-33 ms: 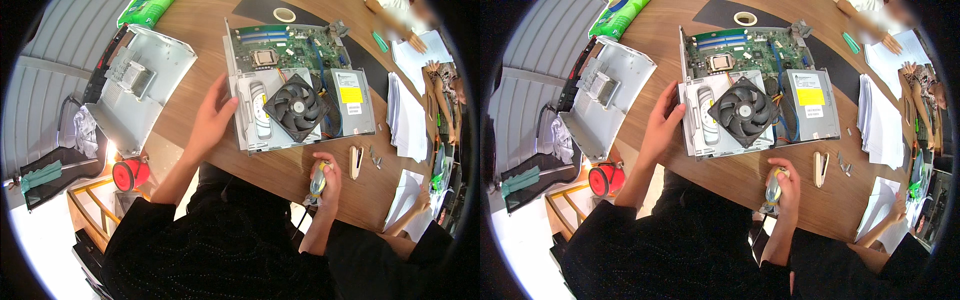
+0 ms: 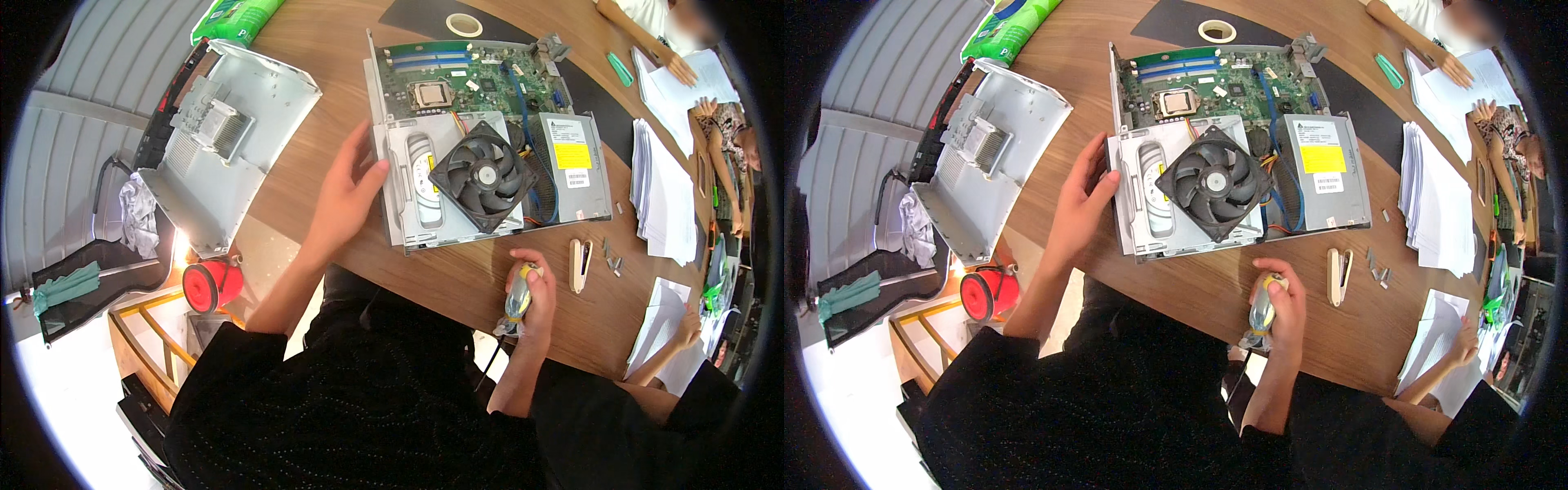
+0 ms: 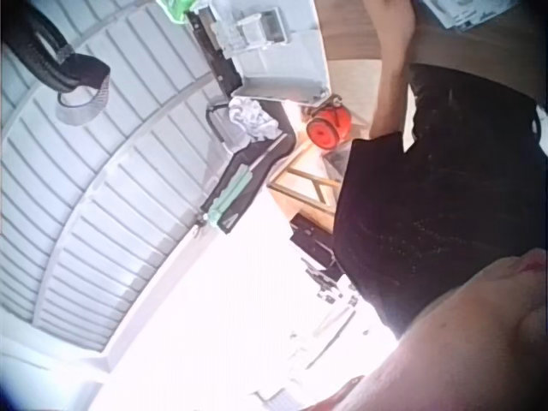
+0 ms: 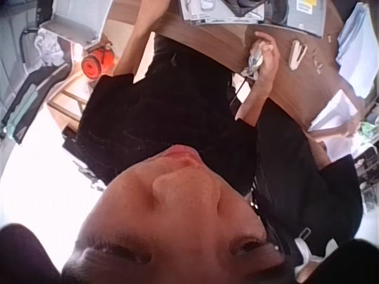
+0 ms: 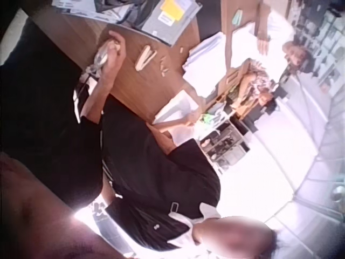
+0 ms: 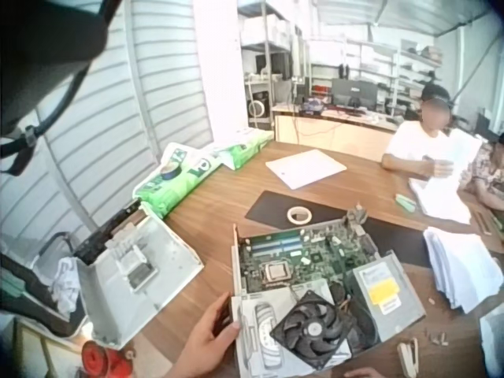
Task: The person removes and reinstalls computer components inside a PC case on a wooden table, using a screwdriver to loosen and tighten screws on the power supply and optical drive while others sit nearby.
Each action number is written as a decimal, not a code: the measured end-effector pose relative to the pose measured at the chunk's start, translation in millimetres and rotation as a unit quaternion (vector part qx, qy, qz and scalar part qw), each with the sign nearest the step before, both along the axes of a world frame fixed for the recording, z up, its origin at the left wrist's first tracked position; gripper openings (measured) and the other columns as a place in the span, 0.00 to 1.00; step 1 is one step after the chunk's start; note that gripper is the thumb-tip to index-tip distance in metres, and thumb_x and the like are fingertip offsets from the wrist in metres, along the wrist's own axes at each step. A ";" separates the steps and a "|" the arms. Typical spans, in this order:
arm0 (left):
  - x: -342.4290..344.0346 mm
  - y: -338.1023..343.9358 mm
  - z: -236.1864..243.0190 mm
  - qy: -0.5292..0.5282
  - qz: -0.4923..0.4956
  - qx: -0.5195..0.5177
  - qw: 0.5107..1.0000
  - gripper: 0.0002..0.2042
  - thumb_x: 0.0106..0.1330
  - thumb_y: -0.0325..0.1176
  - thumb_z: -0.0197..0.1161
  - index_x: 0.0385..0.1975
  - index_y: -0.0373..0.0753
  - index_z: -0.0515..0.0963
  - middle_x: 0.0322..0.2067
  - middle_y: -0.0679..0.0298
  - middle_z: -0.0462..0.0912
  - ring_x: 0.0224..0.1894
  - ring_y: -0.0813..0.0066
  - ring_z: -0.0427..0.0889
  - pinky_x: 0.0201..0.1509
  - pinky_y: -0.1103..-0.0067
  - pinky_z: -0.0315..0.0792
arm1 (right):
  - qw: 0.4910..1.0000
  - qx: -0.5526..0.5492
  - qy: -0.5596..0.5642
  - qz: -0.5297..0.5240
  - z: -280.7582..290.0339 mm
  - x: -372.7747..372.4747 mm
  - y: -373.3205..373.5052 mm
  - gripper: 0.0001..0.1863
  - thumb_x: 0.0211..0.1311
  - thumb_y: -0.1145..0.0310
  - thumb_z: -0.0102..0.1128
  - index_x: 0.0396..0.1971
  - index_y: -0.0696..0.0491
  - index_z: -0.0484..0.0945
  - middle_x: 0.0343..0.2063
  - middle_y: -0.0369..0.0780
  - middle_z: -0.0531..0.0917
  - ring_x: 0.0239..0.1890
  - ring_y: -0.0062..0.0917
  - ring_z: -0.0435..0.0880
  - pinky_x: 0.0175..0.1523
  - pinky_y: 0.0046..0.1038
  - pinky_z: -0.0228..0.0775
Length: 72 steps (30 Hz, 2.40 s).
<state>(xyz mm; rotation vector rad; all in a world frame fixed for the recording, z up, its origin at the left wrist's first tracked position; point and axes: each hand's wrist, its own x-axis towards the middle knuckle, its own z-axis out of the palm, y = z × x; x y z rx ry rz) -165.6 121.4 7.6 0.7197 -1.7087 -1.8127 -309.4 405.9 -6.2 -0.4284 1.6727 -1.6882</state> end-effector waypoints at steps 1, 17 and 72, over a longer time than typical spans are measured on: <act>-0.1 0.5 -1.6 0.008 0.009 -0.004 1.000 0.30 0.71 0.28 0.55 0.70 0.31 0.52 0.68 0.46 0.59 0.70 0.60 0.59 0.70 0.69 0.59 | 1.000 -0.003 -0.003 -0.001 -0.7 0.1 -0.6 0.28 0.62 0.48 0.55 0.47 0.61 0.74 0.21 0.36 0.75 0.22 0.15 0.71 0.27 0.16 0.58; -7.7 13.1 48.5 -0.073 -0.025 -0.445 0.892 0.36 0.53 0.32 0.72 0.64 0.38 0.65 0.64 0.52 0.67 0.68 0.53 0.63 0.71 0.62 0.56 | 1.000 0.013 -0.010 0.005 1.8 2.3 -1.8 0.24 0.64 0.53 0.55 0.48 0.60 0.74 0.22 0.36 0.76 0.23 0.15 0.72 0.28 0.17 0.60; -10.3 -12.3 51.4 0.031 -0.179 -0.411 0.893 0.19 0.58 0.26 0.66 0.51 0.40 0.80 0.57 0.54 0.75 0.60 0.53 0.73 0.64 0.67 0.66 | 0.994 0.094 -0.041 0.042 -8.1 -3.8 5.3 0.17 0.61 0.63 0.58 0.48 0.54 0.79 0.36 0.35 0.81 0.38 0.18 0.78 0.43 0.24 0.71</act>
